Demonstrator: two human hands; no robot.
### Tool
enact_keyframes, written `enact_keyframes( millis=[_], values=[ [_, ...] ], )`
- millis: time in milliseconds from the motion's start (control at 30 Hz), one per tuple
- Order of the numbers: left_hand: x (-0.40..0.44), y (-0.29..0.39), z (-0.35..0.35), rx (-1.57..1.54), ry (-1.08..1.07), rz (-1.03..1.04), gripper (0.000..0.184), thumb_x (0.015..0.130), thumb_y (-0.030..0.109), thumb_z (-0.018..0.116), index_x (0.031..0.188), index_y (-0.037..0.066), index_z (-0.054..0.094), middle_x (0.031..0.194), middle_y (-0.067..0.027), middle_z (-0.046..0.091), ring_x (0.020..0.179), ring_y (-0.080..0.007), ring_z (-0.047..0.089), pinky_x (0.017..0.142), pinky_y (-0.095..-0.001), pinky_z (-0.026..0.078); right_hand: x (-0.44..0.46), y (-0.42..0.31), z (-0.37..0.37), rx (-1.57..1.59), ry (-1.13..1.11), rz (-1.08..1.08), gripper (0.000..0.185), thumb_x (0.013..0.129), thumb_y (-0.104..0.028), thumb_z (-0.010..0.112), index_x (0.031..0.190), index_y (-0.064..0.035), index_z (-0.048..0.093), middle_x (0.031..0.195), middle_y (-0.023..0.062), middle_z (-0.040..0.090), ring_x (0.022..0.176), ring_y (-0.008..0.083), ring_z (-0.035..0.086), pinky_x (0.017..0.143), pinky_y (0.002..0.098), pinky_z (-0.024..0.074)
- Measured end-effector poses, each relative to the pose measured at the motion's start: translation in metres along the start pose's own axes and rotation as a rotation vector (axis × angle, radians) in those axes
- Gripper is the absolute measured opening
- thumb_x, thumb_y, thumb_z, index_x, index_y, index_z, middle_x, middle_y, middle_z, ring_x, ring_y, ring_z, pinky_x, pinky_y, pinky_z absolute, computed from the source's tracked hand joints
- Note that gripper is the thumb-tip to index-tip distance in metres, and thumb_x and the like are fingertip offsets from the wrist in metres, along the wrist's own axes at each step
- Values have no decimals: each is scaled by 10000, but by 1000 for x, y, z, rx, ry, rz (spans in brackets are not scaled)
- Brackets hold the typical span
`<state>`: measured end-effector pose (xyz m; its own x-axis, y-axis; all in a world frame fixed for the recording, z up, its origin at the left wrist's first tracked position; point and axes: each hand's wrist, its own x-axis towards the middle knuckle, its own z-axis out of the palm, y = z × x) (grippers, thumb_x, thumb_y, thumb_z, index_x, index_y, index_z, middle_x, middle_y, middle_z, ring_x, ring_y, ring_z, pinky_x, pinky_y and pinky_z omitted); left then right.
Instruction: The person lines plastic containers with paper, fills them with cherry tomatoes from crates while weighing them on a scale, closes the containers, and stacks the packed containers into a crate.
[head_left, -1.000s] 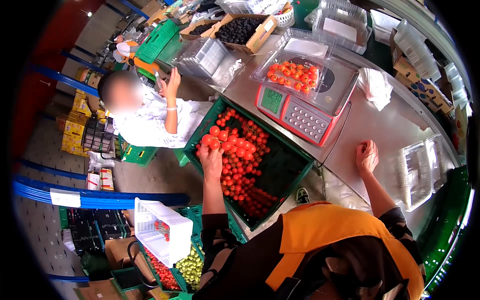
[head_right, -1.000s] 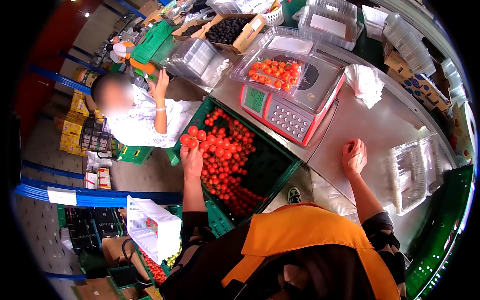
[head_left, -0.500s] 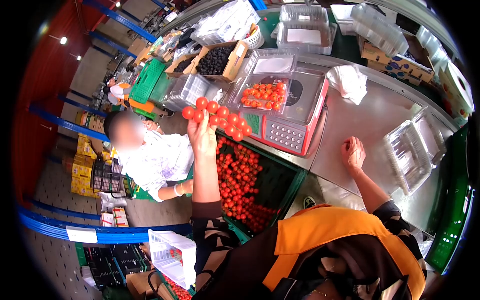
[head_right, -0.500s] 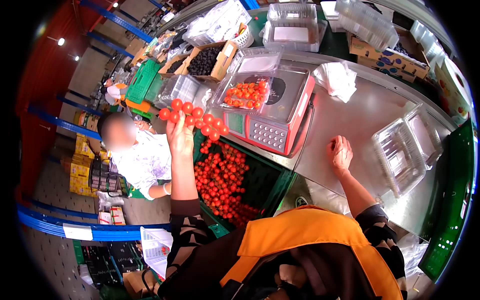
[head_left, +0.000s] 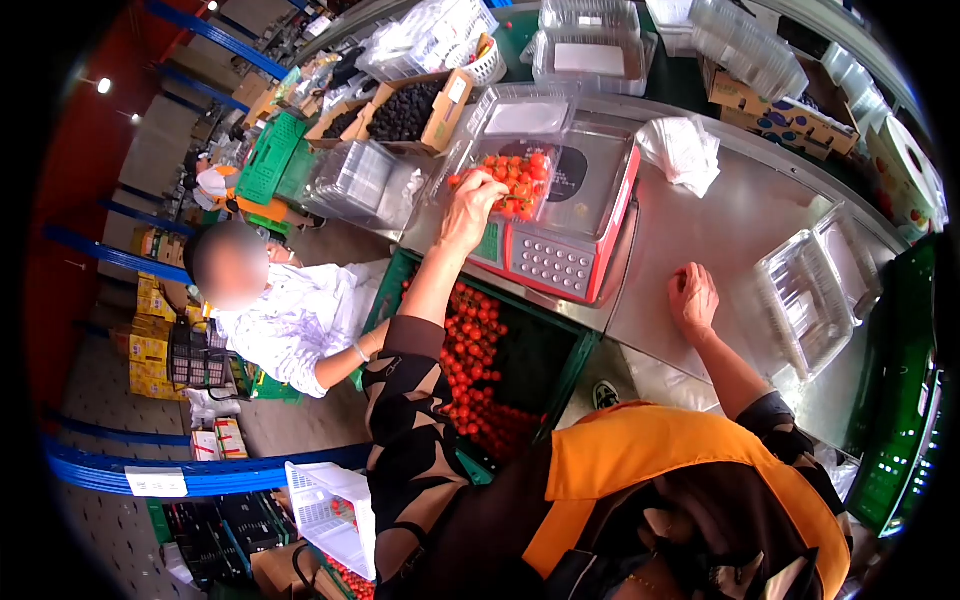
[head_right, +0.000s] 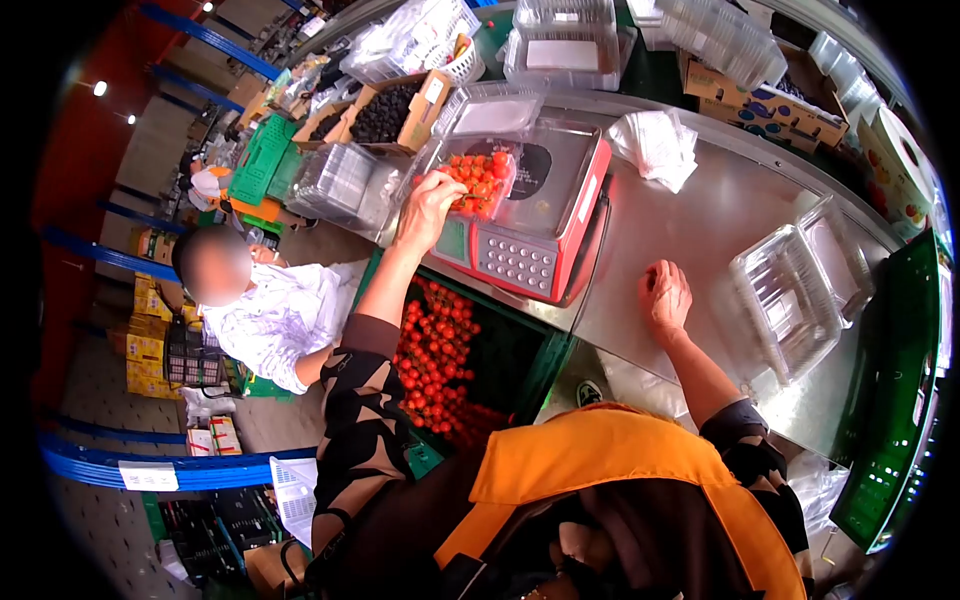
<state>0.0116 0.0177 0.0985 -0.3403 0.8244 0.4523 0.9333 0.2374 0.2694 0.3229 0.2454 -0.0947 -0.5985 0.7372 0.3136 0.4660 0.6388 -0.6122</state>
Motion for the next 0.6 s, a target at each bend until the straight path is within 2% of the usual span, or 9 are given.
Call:
enact_keyframes(
  millis=[133,200,300,367,400,433,467,533,600],
  values=[
    [-25,16,-13,-218,211,-162,175,889,-49,596,1033,17,672,948,-111,675,873,-206,674,778,-301,532,0,-6,-4,-11,-16,19,102,777,-111,632,865,-112,580,870,66,617,849,286,608,744,417,499],
    [-63,2,-23,-316,427,-380,169,966,-5,530,1095,-21,638,982,-87,678,879,-158,669,827,-268,537,1,-5,-1,-17,-39,38,95,783,-114,624,868,-120,584,869,61,617,851,283,610,739,415,499],
    [-171,-76,1,-424,679,-776,174,981,65,541,1125,18,627,963,-67,659,781,-117,626,718,-241,542,1,-6,0,-41,-46,37,95,788,-114,621,873,-120,578,868,62,615,860,285,609,731,416,500],
    [-260,-137,45,-558,485,-1102,170,953,131,606,1079,31,660,851,-47,654,644,-92,582,542,-238,492,0,-7,2,-63,-41,28,98,792,-114,618,877,-119,571,868,64,613,861,288,608,727,418,500],
    [-262,-120,55,-495,354,-1350,161,941,130,610,1059,43,678,805,-40,655,582,-112,595,485,-253,479,1,-6,3,-79,-33,23,99,794,-114,617,880,-119,568,867,65,613,862,289,608,725,419,500],
    [-263,-109,69,-416,253,-1384,169,925,135,630,1064,55,684,820,-59,659,560,-119,608,469,-269,484,2,-6,2,-92,-34,27,100,795,-114,616,882,-119,565,869,66,612,862,289,608,724,420,500],
    [-273,-118,86,-302,118,-1402,232,913,194,654,1094,52,683,890,-120,692,650,-203,671,568,-338,546,2,-7,3,-103,-33,32,102,797,-114,615,884,-119,563,871,66,612,863,290,608,723,421,500],
    [-297,-157,138,47,144,-1348,250,926,239,640,1001,6,689,724,-104,669,535,-197,633,469,-333,510,1,-10,4,-124,-34,38,101,800,-113,613,886,-120,560,872,67,611,862,291,607,721,423,500],
    [-274,-146,139,125,-44,-1497,298,924,269,642,917,-28,671,706,-115,660,529,-219,629,470,-350,501,1,-11,4,-139,-38,35,97,801,-110,610,884,-120,560,871,68,610,861,291,607,718,424,499]
  ],
)
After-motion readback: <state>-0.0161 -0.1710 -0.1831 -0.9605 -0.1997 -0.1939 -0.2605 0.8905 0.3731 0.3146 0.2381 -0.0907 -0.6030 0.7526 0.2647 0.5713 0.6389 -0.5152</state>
